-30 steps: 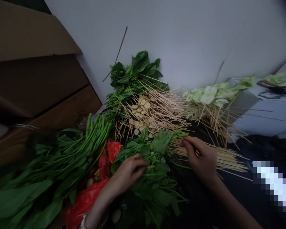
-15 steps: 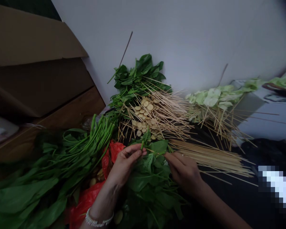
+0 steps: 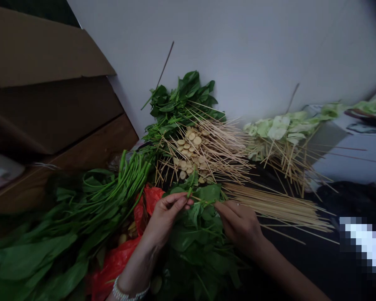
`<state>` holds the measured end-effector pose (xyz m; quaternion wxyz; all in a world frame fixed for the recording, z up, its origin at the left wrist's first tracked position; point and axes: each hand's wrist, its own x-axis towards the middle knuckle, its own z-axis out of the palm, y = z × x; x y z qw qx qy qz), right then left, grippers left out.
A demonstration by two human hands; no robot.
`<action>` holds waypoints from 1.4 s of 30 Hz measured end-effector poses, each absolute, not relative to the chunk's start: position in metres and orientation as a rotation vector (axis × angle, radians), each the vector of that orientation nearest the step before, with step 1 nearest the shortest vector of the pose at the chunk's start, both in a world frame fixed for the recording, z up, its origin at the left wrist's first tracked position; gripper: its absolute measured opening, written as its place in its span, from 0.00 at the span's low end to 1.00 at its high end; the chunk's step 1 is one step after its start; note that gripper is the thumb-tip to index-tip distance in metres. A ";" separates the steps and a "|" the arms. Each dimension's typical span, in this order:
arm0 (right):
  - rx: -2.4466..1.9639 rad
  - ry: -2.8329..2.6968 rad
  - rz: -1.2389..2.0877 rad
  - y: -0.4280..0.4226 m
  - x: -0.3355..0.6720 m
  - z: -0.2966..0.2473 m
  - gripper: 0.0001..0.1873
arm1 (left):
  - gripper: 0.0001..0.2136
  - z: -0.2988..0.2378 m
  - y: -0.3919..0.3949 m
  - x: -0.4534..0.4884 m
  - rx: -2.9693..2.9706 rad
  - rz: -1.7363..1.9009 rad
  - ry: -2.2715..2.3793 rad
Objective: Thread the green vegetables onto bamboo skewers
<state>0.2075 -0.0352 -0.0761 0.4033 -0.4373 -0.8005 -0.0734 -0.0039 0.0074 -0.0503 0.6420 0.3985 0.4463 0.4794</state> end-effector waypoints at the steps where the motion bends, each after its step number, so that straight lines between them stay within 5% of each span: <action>1: -1.105 -2.023 -0.187 -0.035 0.207 -0.076 0.18 | 0.13 -0.051 0.008 -0.004 0.916 1.093 1.022; 27: -1.079 -2.025 0.003 -0.035 0.199 -0.081 0.17 | 0.07 -0.053 0.006 0.008 1.224 0.956 1.038; 33: -1.133 -1.855 -0.203 -0.026 0.219 -0.074 0.13 | 0.14 -0.048 0.022 -0.006 1.288 1.039 1.116; 37: -1.234 -1.651 -0.244 -0.022 0.234 -0.060 0.08 | 0.09 -0.048 0.040 -0.017 1.667 1.140 1.277; 42: -1.296 -1.527 -0.108 -0.020 0.242 -0.056 0.07 | 0.11 -0.062 0.052 -0.004 2.330 0.761 1.436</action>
